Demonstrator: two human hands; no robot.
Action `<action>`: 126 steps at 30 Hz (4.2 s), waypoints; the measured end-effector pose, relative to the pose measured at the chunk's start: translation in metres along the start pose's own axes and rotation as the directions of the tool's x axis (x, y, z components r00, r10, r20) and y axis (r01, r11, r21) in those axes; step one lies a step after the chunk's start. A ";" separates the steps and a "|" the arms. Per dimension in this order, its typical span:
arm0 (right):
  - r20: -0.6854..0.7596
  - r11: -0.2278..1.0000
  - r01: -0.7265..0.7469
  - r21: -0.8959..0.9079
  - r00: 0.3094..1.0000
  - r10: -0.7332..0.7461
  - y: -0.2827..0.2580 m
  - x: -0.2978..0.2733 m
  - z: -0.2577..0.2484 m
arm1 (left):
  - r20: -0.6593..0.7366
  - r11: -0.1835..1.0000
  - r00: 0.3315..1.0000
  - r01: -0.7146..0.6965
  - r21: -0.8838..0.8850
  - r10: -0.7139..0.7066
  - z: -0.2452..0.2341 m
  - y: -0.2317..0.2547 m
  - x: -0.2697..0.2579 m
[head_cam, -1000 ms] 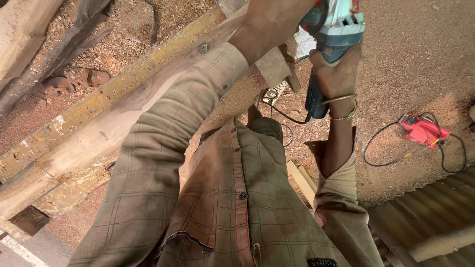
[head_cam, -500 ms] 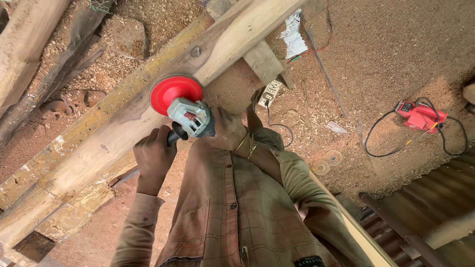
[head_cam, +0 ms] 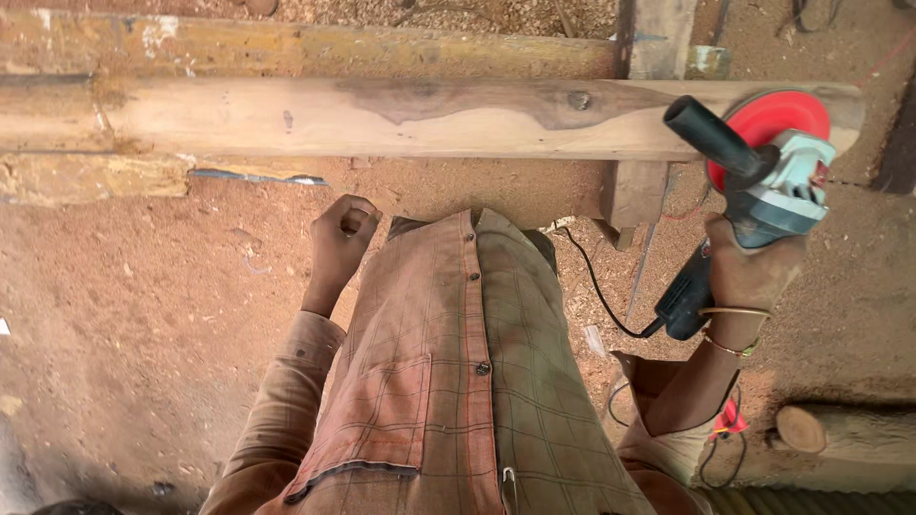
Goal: The person uses an angle grinder with a sanding disc to smooth the surface of a long wooden log. They move the tool along the length of the log, occasionally pausing to reposition their hands or the tool.
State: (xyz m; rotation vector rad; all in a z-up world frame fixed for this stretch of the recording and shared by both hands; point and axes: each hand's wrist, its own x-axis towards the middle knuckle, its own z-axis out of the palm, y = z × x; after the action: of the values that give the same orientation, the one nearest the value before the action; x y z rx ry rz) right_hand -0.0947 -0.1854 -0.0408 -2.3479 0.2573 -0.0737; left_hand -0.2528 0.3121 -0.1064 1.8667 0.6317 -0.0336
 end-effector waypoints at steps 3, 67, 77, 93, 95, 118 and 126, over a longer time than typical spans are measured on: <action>-0.007 0.985 0.127 -0.116 0.992 -0.129 0.007 0.016 0.000 | -0.210 0.894 0.944 0.147 -0.424 -0.254 -0.033 -0.053 -0.026; 0.938 0.751 0.660 0.027 0.243 -0.247 -0.492 -0.113 0.393 | -0.228 -0.418 0.829 -0.471 -0.777 -0.511 -0.213 -0.264 0.201; 0.938 0.766 0.642 -0.040 0.288 -0.192 -0.486 -0.126 0.386 | -0.001 -0.019 0.770 -0.016 -1.000 -0.638 -0.280 -0.215 0.119; 0.904 0.682 0.731 -0.011 0.299 -0.306 -0.480 -0.144 0.383 | -0.183 0.975 0.962 -0.177 0.134 0.200 -0.389 0.030 0.019; 0.909 0.675 0.731 -0.100 0.344 -0.237 -0.472 -0.145 0.373 | -0.089 0.972 0.977 -0.180 0.153 0.195 -0.376 0.030 0.014; 0.962 0.727 0.684 0.055 0.160 -0.223 -0.498 -0.092 0.417 | -0.239 0.969 0.960 -0.093 0.228 0.148 -0.317 0.014 0.055; 0.966 0.742 0.671 -0.009 0.197 -0.166 -0.492 -0.105 0.409 | -0.186 0.985 0.975 -0.092 0.146 0.119 -0.327 0.016 0.036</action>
State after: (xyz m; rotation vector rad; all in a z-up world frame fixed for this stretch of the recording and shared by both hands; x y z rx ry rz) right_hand -0.0637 0.4592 0.0171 -2.3604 -1.1465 1.2090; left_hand -0.3036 0.6109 0.0236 2.0499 0.6763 0.1813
